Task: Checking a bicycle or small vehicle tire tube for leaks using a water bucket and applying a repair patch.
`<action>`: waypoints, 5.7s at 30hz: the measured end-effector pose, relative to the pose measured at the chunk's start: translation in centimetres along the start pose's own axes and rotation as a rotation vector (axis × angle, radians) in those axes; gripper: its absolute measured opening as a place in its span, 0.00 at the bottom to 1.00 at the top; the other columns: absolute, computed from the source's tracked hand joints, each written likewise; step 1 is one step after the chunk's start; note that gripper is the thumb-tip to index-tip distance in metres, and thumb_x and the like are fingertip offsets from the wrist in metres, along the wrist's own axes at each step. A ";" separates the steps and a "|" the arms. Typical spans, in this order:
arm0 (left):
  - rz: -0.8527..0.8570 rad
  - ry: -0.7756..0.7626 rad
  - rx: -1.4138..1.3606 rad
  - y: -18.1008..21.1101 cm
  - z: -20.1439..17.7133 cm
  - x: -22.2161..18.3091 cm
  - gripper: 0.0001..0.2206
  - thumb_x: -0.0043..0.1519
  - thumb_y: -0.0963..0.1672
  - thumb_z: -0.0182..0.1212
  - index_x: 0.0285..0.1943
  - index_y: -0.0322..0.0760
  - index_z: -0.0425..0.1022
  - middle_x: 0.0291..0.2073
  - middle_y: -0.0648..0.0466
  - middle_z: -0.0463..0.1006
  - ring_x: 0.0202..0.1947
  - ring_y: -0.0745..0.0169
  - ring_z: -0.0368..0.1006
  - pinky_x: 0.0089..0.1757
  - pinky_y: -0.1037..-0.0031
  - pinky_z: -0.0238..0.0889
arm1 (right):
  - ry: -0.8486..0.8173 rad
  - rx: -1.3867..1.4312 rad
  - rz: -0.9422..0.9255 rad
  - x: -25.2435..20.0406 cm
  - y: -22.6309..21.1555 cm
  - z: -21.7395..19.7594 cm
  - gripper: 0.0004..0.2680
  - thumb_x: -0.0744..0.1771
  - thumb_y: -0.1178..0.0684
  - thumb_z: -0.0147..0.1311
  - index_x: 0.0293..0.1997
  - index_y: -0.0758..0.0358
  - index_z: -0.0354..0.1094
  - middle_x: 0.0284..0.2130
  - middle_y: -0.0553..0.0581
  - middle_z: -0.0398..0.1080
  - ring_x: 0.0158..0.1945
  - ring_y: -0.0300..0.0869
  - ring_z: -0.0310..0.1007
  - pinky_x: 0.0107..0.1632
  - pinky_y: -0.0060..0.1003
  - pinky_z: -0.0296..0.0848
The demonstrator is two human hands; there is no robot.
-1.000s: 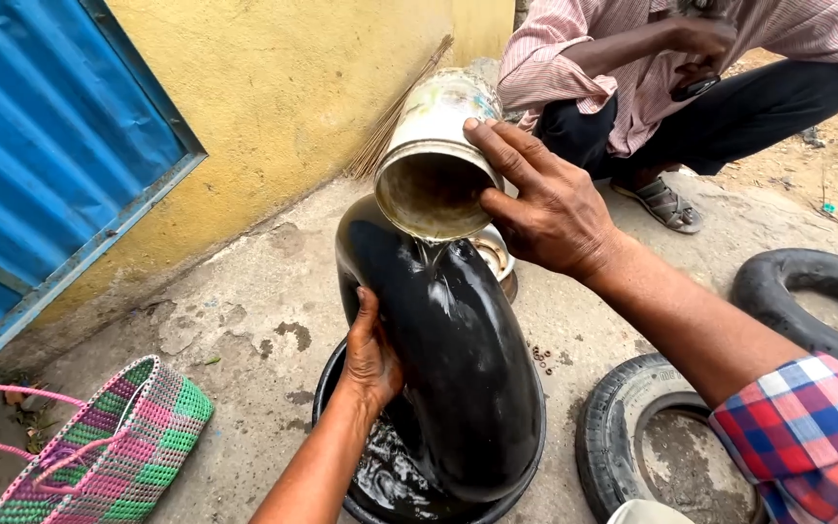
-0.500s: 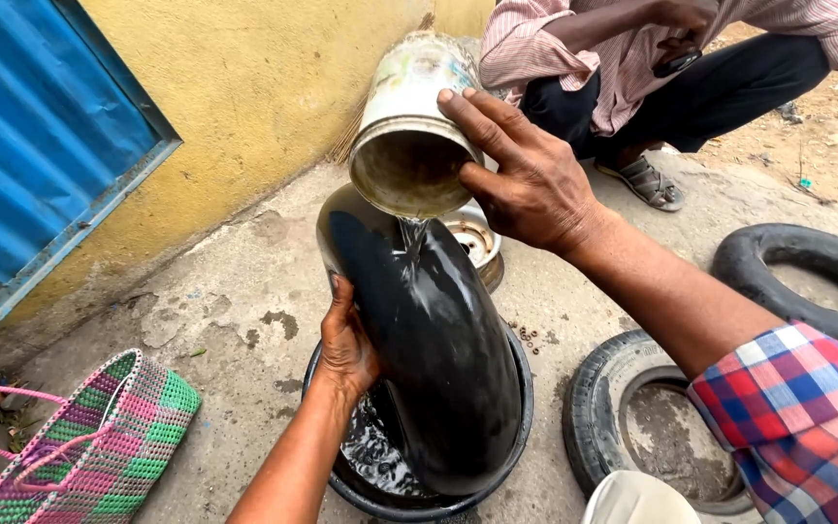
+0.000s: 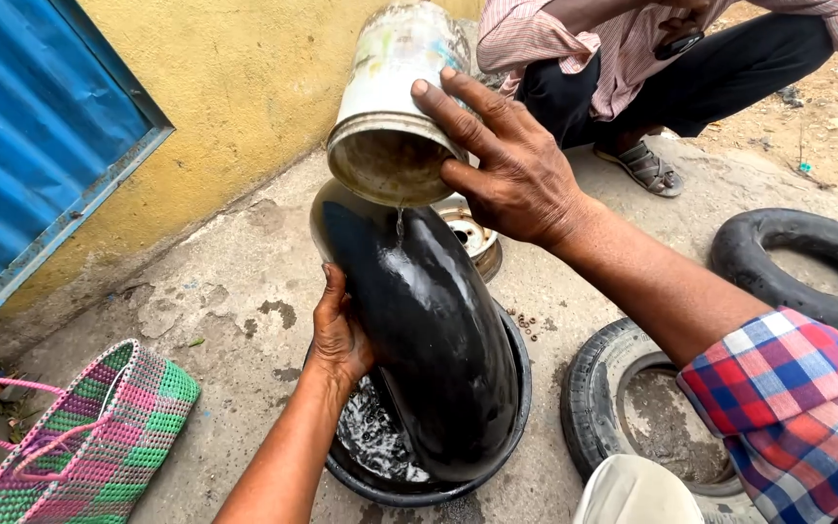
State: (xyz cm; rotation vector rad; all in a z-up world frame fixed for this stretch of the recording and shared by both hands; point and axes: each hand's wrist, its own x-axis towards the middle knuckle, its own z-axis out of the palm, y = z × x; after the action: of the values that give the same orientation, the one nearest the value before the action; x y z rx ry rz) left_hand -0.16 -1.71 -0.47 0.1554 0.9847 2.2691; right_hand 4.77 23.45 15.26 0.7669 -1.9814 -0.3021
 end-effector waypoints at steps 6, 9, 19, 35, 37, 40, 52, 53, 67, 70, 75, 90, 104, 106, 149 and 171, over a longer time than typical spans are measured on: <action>-0.011 0.080 0.010 0.2 -0.6 0.2 0.51 0.42 0.67 0.63 0.70 0.37 0.66 0.63 0.40 0.71 0.65 0.38 0.65 0.60 0.37 0.58 | -0.003 0.027 0.146 -0.6 -0.2 0.4 0.07 0.62 0.59 0.65 0.33 0.61 0.66 0.75 0.62 0.53 0.76 0.57 0.58 0.70 0.50 0.72; -0.029 0.139 0.043 0.5 -2.0 0.0 0.50 0.41 0.67 0.62 0.68 0.38 0.67 0.62 0.39 0.73 0.64 0.38 0.66 0.59 0.37 0.58 | -0.013 0.145 0.452 -4.0 -1.0 2.1 0.07 0.60 0.60 0.64 0.34 0.63 0.67 0.70 0.68 0.58 0.68 0.61 0.65 0.66 0.51 0.73; 0.103 0.142 -0.014 3.9 -6.0 -4.2 0.34 0.57 0.62 0.65 0.62 0.37 0.74 0.53 0.46 0.78 0.54 0.50 0.75 0.56 0.55 0.69 | -0.897 0.588 1.550 -24.5 -17.4 13.9 0.36 0.59 0.29 0.69 0.62 0.71 0.64 0.54 0.70 0.70 0.53 0.55 0.73 0.57 0.51 0.72; 0.135 0.147 -0.028 4.7 -7.3 -4.3 0.28 0.60 0.58 0.66 0.58 0.35 0.78 0.48 0.47 0.82 0.46 0.51 0.80 0.48 0.59 0.75 | -1.411 0.972 2.039 -25.4 -26.3 17.4 0.22 0.63 0.32 0.64 0.33 0.67 0.66 0.23 0.57 0.70 0.20 0.40 0.71 0.23 0.32 0.75; 0.138 0.134 -0.029 4.7 -7.0 -4.1 0.28 0.61 0.58 0.66 0.59 0.35 0.78 0.48 0.46 0.82 0.46 0.51 0.80 0.47 0.59 0.75 | -1.388 0.987 2.054 -26.6 -25.4 18.8 0.22 0.63 0.33 0.65 0.36 0.69 0.68 0.24 0.58 0.70 0.19 0.40 0.71 0.23 0.33 0.76; 0.149 0.166 0.011 4.8 -5.8 -4.4 0.28 0.61 0.58 0.64 0.59 0.37 0.76 0.50 0.48 0.81 0.48 0.52 0.79 0.49 0.58 0.74 | -1.421 0.694 1.785 -27.5 -23.0 20.2 0.27 0.61 0.27 0.62 0.51 0.64 0.71 0.36 0.59 0.80 0.31 0.43 0.79 0.35 0.38 0.79; 0.051 0.168 -0.014 3.3 -4.2 -3.3 0.37 0.53 0.64 0.59 0.60 0.36 0.75 0.51 0.45 0.81 0.52 0.48 0.76 0.53 0.54 0.70 | -1.068 0.463 1.308 -23.4 -17.0 13.3 0.27 0.54 0.34 0.71 0.54 0.54 0.76 0.50 0.61 0.77 0.55 0.53 0.77 0.56 0.47 0.75; 0.021 0.145 -0.010 3.3 -3.8 -3.3 0.39 0.51 0.64 0.59 0.61 0.36 0.74 0.52 0.45 0.80 0.54 0.47 0.76 0.54 0.53 0.70 | -0.923 0.425 1.268 -24.1 -16.1 12.8 0.27 0.53 0.33 0.73 0.51 0.55 0.77 0.51 0.62 0.76 0.56 0.54 0.75 0.56 0.48 0.75; 0.002 0.044 -0.005 0.9 -1.4 -2.7 0.37 0.54 0.63 0.59 0.66 0.40 0.70 0.55 0.47 0.79 0.59 0.48 0.73 0.59 0.51 0.66 | -0.144 0.087 0.416 -2.2 0.2 -0.5 0.14 0.57 0.50 0.70 0.41 0.59 0.74 0.63 0.65 0.70 0.54 0.55 0.76 0.49 0.49 0.80; -0.027 0.043 -0.003 0.4 -1.2 -2.5 0.35 0.56 0.62 0.56 0.65 0.38 0.71 0.54 0.44 0.79 0.58 0.47 0.74 0.57 0.49 0.66 | -0.174 0.005 0.313 -1.2 1.2 0.6 0.15 0.55 0.53 0.69 0.42 0.58 0.75 0.64 0.70 0.66 0.57 0.56 0.75 0.49 0.46 0.80; -0.037 0.032 -0.032 0.2 -1.9 -2.3 0.39 0.54 0.64 0.57 0.67 0.38 0.70 0.57 0.43 0.77 0.59 0.45 0.72 0.58 0.49 0.66 | -0.142 0.004 0.153 0.4 0.2 1.4 0.13 0.57 0.51 0.70 0.39 0.57 0.70 0.65 0.67 0.65 0.59 0.55 0.74 0.51 0.44 0.79; -0.027 -0.058 -0.065 0.7 -1.3 -2.1 0.49 0.48 0.67 0.60 0.71 0.35 0.65 0.62 0.43 0.74 0.63 0.44 0.69 0.60 0.49 0.63 | -0.093 0.038 0.156 0.3 -0.5 0.9 0.12 0.58 0.51 0.70 0.38 0.59 0.69 0.67 0.65 0.63 0.59 0.55 0.74 0.50 0.44 0.79; 0.002 0.009 0.027 1.3 0.2 -2.2 0.50 0.44 0.68 0.59 0.71 0.39 0.64 0.61 0.43 0.74 0.63 0.43 0.69 0.58 0.44 0.65 | -0.061 0.048 0.125 0.4 -0.5 -0.4 0.12 0.60 0.50 0.70 0.38 0.60 0.69 0.68 0.66 0.61 0.61 0.56 0.73 0.53 0.45 0.79; 0.002 0.017 0.049 1.0 0.1 -2.1 0.50 0.44 0.68 0.59 0.71 0.40 0.64 0.62 0.44 0.74 0.64 0.44 0.69 0.58 0.45 0.65 | -0.057 0.037 0.119 0.3 -0.5 -0.3 0.11 0.60 0.51 0.69 0.38 0.60 0.69 0.68 0.65 0.61 0.62 0.56 0.73 0.54 0.45 0.79; -0.059 0.047 -0.012 -1.1 -1.1 -2.3 0.46 0.45 0.66 0.61 0.67 0.39 0.69 0.58 0.46 0.77 0.61 0.45 0.71 0.58 0.48 0.66 | -0.024 0.043 0.132 0.7 -0.8 -0.4 0.09 0.59 0.54 0.66 0.34 0.61 0.68 0.68 0.65 0.62 0.61 0.54 0.73 0.54 0.43 0.78; -0.019 0.035 0.027 -1.0 -0.1 -1.9 0.54 0.40 0.67 0.65 0.74 0.41 0.61 0.66 0.46 0.70 0.68 0.44 0.63 0.64 0.43 0.57 | -0.030 0.006 0.086 0.2 -0.9 -0.8 0.09 0.61 0.55 0.68 0.36 0.59 0.68 0.71 0.62 0.59 0.65 0.52 0.71 0.56 0.41 0.79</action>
State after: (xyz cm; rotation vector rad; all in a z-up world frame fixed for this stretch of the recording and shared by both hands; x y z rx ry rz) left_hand 1.84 -2.47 -0.98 0.1181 1.0314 2.2493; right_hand 5.69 22.77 15.33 0.6825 -2.0381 -0.2575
